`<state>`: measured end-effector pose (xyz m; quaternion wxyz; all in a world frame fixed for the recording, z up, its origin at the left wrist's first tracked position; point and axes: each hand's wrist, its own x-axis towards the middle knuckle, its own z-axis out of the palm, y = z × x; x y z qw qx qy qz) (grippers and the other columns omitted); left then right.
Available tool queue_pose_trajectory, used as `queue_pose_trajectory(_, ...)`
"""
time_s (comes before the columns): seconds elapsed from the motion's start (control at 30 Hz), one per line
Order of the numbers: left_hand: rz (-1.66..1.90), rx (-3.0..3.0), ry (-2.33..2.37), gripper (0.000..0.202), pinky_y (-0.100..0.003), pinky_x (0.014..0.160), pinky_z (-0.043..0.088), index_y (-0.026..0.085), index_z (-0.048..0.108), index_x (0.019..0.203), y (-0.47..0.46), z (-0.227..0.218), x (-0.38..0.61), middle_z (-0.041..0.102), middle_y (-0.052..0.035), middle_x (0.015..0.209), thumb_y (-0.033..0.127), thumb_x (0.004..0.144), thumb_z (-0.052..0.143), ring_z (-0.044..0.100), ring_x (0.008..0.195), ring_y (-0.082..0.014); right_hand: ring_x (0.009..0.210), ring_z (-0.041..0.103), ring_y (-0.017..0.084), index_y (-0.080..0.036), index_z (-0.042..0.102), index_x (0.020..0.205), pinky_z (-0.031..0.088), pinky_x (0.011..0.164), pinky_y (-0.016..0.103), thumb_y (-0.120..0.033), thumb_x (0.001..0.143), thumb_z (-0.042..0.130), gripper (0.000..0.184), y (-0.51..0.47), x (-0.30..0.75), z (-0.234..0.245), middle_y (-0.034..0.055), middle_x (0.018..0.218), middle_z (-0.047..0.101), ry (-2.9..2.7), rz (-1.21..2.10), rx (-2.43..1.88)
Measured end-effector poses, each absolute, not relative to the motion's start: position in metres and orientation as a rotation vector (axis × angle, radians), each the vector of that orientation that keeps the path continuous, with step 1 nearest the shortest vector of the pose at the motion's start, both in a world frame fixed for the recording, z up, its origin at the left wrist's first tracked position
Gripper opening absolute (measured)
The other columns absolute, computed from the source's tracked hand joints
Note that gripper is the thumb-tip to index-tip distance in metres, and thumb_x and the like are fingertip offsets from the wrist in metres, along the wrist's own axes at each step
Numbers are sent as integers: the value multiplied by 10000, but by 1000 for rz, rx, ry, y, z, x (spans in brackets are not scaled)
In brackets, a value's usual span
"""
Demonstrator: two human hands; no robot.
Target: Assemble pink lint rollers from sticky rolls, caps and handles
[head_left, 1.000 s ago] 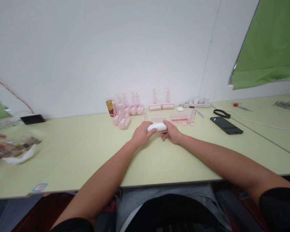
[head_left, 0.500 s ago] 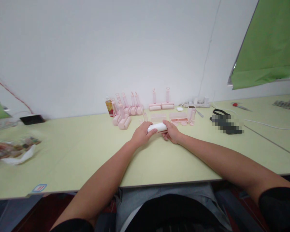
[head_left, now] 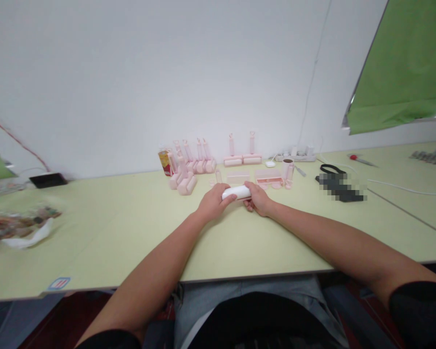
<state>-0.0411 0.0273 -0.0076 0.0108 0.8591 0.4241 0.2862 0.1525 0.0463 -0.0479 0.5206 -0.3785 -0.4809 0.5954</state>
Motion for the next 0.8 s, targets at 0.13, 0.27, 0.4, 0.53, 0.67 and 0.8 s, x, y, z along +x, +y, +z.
queue_pose_trajectory(0.13,897,2676,1323,448,-385,885,477,203,573,1175,28,-9,-41,638,-91,1100,557,938,433,598,1000,-240,285,404,110,-205,463,860,291,237,202,-507,918,428,309,46,153,-47,-57,434,476,-1163,1422,-903)
queue_pose_trajectory(0.27,904,2670,1320,459,-377,874,468,196,585,1168,28,-8,-41,647,-88,1090,562,933,438,595,994,-240,275,391,108,-203,470,856,288,236,203,-534,917,418,341,47,154,-49,-57,425,472,-1199,1406,-920)
queue_pose_trajectory(0.4,852,2649,1327,484,-360,845,458,190,602,1149,26,-6,-40,665,-79,1077,586,923,438,607,960,-236,293,406,105,-202,473,857,312,242,200,-563,911,430,367,49,154,-51,-58,447,472,-1252,1394,-914)
queue_pose_trajectory(0.53,766,2625,1373,517,-353,802,448,204,613,1146,26,-6,-40,683,-73,1061,628,892,462,622,921,-243,331,437,95,-209,469,894,341,255,183,-551,896,480,342,49,154,-52,-69,507,466,-1290,1371,-868)
queue_pose_trajectory(0.67,710,2612,1409,526,-338,759,436,223,625,1138,29,-8,-42,693,-69,1046,648,846,523,631,902,-251,381,477,93,-216,475,946,398,279,187,-532,878,520,326,49,154,-52,-59,590,505,-1307,1382,-860)
queue_pose_trajectory(0.8,684,2594,1464,528,-323,730,428,225,639,1125,30,-10,-42,705,-71,1023,636,797,597,644,892,-258,423,500,91,-226,468,968,455,324,204,-534,874,521,327,48,152,-51,-54,646,522,-1316,1394,-859)
